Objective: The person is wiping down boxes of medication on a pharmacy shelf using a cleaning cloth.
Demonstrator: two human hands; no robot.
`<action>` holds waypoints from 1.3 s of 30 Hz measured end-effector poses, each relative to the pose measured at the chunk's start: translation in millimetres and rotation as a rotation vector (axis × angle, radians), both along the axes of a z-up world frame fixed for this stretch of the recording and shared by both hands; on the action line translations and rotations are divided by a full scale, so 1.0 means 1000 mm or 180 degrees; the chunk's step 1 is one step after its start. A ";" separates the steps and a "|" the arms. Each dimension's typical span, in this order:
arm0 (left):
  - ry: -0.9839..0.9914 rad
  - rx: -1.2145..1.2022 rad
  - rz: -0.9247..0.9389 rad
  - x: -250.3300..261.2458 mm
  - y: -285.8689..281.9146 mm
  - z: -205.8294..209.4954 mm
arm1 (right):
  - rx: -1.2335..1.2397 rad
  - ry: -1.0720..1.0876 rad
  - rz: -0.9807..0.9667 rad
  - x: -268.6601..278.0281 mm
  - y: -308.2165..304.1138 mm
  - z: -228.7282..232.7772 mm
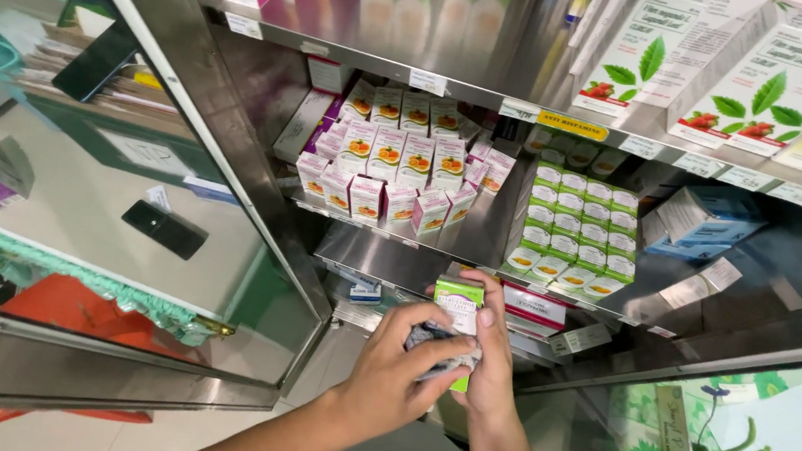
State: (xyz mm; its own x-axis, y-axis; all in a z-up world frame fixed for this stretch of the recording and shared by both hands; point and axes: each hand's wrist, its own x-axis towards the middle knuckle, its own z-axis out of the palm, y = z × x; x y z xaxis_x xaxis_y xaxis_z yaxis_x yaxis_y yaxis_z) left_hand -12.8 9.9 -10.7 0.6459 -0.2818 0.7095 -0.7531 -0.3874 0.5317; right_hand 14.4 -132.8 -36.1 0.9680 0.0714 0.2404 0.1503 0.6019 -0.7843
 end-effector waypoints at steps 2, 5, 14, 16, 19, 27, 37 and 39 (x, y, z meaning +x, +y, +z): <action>-0.0009 0.0050 0.0029 0.000 0.004 0.010 | 0.0139 0.0131 0.0043 0.000 0.003 -0.002; -0.0124 0.0136 0.0041 0.003 0.014 0.025 | 0.0059 0.0031 0.0108 -0.006 0.009 -0.003; -0.0187 0.0023 0.0316 -0.026 0.026 0.041 | 0.0144 0.0188 0.0622 -0.023 0.018 0.019; -0.0265 0.0168 0.0364 -0.032 0.038 0.050 | -0.0034 0.0217 0.0727 -0.030 0.028 0.022; -0.0248 0.0072 0.0661 -0.029 0.056 0.055 | 0.0569 0.0360 0.1442 -0.039 0.040 0.021; -0.0347 0.0052 0.0462 -0.046 0.051 0.030 | 0.0146 0.0359 0.1223 -0.029 0.036 0.015; -0.0192 -0.0201 0.0583 -0.041 0.033 0.034 | -0.0385 0.0176 0.1083 -0.021 0.019 0.016; -0.0151 -0.0148 0.0508 -0.037 0.031 0.039 | -0.0115 0.0221 0.0973 -0.021 0.020 0.021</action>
